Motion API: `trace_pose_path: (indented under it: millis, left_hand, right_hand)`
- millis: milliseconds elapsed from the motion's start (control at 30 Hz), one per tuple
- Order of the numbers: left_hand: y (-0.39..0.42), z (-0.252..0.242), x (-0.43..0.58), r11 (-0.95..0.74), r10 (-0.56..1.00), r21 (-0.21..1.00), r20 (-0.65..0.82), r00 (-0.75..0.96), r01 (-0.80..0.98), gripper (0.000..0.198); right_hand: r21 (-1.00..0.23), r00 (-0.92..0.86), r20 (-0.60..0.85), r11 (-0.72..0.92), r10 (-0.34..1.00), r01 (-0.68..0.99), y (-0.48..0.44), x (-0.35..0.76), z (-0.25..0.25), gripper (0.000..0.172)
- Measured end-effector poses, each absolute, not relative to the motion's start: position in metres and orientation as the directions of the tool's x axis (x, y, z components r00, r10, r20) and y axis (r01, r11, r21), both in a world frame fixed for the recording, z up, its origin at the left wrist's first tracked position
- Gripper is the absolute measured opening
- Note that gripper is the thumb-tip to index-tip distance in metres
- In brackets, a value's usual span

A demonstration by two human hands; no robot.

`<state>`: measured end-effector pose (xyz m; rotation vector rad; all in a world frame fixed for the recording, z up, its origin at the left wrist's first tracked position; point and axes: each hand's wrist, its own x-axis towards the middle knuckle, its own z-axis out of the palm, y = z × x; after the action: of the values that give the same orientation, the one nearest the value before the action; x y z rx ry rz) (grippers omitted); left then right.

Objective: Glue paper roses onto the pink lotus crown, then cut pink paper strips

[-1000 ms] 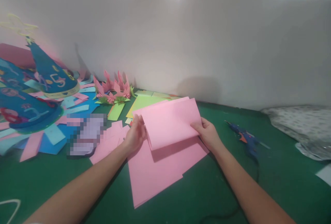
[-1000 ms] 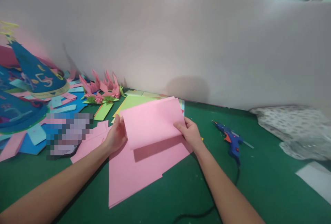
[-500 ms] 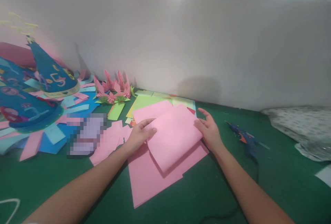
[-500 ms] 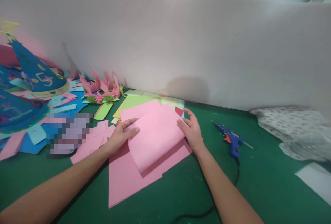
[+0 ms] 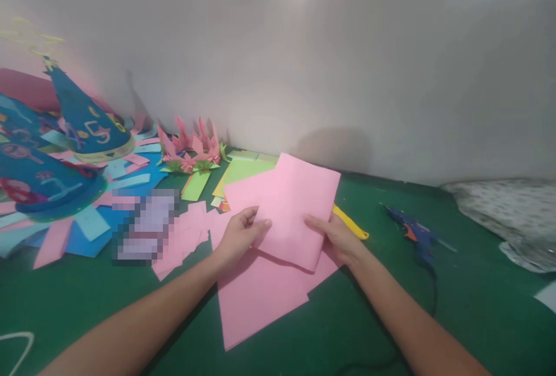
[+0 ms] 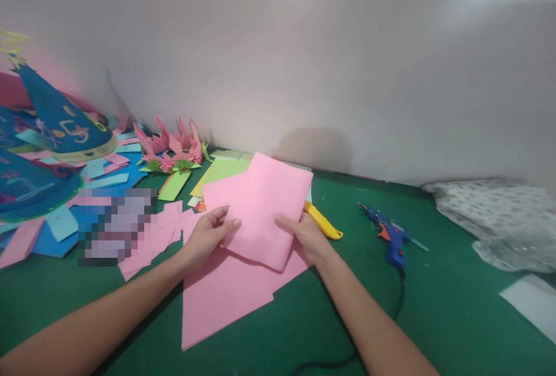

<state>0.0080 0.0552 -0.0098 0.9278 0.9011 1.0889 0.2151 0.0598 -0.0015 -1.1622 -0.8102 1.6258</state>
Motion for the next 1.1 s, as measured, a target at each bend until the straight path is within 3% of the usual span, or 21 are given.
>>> trace_pose_path:
  millis: [100, 467, 667, 867, 1100]
  left_hand:
    - [0.056, -0.012, 0.007, 0.146, 0.969, 0.969, -0.099, 0.228, -0.2, 0.034]
    - [0.064, -0.02, 0.005, 0.011, 0.998, 0.995, -0.004, 0.064, -0.101, 0.038]
    - [0.065, -0.019, 0.006, 0.003, 1.0, 0.981, -0.006, -0.015, -0.194, 0.052]
    - [0.064, -0.018, 0.006, -0.018, 1.0, 0.985, 0.019, 0.006, -0.169, 0.046]
    - [0.063, -0.018, 0.006, 0.003, 1.0, 0.988, 0.001, 0.024, -0.155, 0.049]
  right_hand:
    - [-0.889, -0.06, -0.337, -0.339, 0.94, -0.308, 0.062, 0.217, -0.003, 0.051]
    - [-0.914, -0.059, -0.316, -0.32, 0.947, -0.249, 0.061, 0.214, -0.006, 0.053]
    - [-0.922, -0.006, -0.317, -0.31, 0.948, -0.23, 0.06, 0.212, -0.007, 0.053]
    - [-0.892, -0.077, -0.339, -0.347, 0.938, -0.289, 0.06, 0.213, -0.002, 0.05]
    - [-0.909, -0.021, -0.338, -0.332, 0.941, -0.253, 0.061, 0.212, -0.001, 0.052]
